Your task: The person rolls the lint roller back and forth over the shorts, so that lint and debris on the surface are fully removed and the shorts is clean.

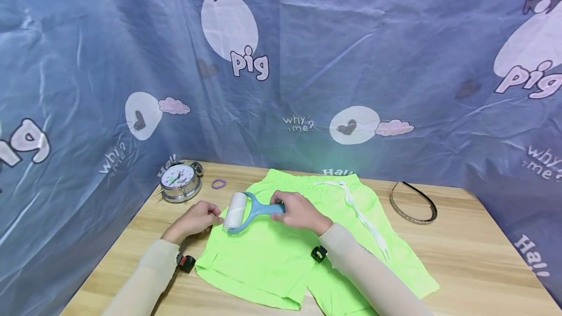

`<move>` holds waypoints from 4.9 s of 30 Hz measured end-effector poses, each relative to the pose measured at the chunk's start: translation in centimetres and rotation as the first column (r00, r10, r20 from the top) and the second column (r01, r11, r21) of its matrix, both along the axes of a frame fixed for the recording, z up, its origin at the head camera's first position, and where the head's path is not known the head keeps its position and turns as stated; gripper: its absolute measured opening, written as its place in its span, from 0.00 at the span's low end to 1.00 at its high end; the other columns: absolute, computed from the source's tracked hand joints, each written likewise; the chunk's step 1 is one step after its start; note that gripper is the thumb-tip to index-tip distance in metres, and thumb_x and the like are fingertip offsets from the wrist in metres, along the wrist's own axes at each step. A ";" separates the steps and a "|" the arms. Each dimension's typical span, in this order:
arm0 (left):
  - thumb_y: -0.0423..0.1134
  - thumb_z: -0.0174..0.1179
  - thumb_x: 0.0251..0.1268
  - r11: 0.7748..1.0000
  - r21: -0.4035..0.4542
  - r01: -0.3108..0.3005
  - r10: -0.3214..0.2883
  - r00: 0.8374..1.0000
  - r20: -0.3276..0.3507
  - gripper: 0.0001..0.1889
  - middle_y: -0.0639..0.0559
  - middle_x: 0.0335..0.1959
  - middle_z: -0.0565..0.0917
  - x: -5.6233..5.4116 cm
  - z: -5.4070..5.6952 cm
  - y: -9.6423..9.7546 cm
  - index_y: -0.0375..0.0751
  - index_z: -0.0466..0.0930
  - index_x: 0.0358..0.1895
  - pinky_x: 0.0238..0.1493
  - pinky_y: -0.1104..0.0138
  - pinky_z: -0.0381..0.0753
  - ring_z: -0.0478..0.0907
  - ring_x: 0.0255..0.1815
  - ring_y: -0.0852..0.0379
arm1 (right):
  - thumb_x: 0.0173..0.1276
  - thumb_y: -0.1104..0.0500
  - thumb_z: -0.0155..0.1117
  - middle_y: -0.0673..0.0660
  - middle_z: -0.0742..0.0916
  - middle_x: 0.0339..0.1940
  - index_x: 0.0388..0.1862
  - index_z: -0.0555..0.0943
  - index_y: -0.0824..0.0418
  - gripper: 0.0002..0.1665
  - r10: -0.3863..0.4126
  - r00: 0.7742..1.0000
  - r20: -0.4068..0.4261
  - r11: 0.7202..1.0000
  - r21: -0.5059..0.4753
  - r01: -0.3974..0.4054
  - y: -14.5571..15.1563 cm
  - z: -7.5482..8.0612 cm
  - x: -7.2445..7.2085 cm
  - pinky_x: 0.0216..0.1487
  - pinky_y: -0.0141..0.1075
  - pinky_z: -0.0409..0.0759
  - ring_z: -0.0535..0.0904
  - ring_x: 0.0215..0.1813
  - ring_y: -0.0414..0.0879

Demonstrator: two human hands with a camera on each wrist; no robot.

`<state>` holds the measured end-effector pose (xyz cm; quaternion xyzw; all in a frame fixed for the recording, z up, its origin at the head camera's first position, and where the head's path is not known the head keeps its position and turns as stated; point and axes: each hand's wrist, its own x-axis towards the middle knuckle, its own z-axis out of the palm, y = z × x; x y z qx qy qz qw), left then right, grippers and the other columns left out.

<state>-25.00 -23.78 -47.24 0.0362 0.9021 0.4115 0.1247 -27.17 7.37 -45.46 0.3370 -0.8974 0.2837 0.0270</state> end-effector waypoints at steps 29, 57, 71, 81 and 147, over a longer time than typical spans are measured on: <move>0.35 0.65 0.62 0.994 -0.109 -0.010 0.011 1.000 0.003 0.06 0.50 0.26 0.78 0.3 0.6 0.2 0.41 0.79 0.28 0.30 0.63 0.73 0.73 0.20 0.56 | 0.55 0.56 0.80 0.43 0.85 0.27 0.34 0.85 0.47 0.11 0.040 0.979 0.201 0.994 -0.110 -0.018 2.7 -0.3 -0.6 0.28 0.29 0.69 0.67 0.21 0.35; 0.36 0.66 0.62 0.995 -0.099 -0.011 0.013 1.000 0.019 0.05 0.50 0.28 0.79 0.5 0.8 0.2 0.40 0.81 0.30 0.29 0.63 0.73 0.73 0.22 0.56 | 0.55 0.57 0.79 0.43 0.84 0.25 0.33 0.85 0.46 0.10 -0.025 0.986 0.164 0.996 -0.082 0.039 7.7 0.1 1.5 0.25 0.28 0.66 0.67 0.20 0.34; 0.35 0.66 0.62 0.995 -0.103 -0.015 0.017 1.000 0.020 0.05 0.49 0.29 0.80 0.4 0.7 0.2 0.40 0.81 0.30 0.28 0.64 0.74 0.73 0.20 0.56 | 0.53 0.57 0.80 0.41 0.83 0.23 0.32 0.85 0.43 0.12 -0.044 0.988 0.150 0.995 -0.078 0.056 9.6 -0.3 1.7 0.23 0.29 0.68 0.67 0.19 0.33; 0.35 0.66 0.62 0.995 -0.099 -0.008 0.009 1.000 0.011 0.05 0.49 0.28 0.79 0.4 0.5 0.2 0.40 0.81 0.30 0.27 0.64 0.74 0.72 0.20 0.56 | 0.53 0.58 0.80 0.44 0.84 0.25 0.33 0.86 0.47 0.11 -0.028 0.984 0.175 0.995 -0.094 0.045 11.2 -0.1 2.0 0.24 0.30 0.72 0.71 0.21 0.35; 0.34 0.66 0.61 0.996 -0.092 -0.009 0.009 1.000 -0.003 0.05 0.49 0.27 0.77 0.5 0.3 0.2 0.39 0.80 0.29 0.30 0.64 0.71 0.71 0.25 0.55 | 0.54 0.53 0.80 0.50 0.87 0.33 0.39 0.87 0.50 0.14 -0.181 0.939 0.293 0.980 -0.032 0.198 22.3 1.3 4.1 0.36 0.31 0.75 0.77 0.33 0.37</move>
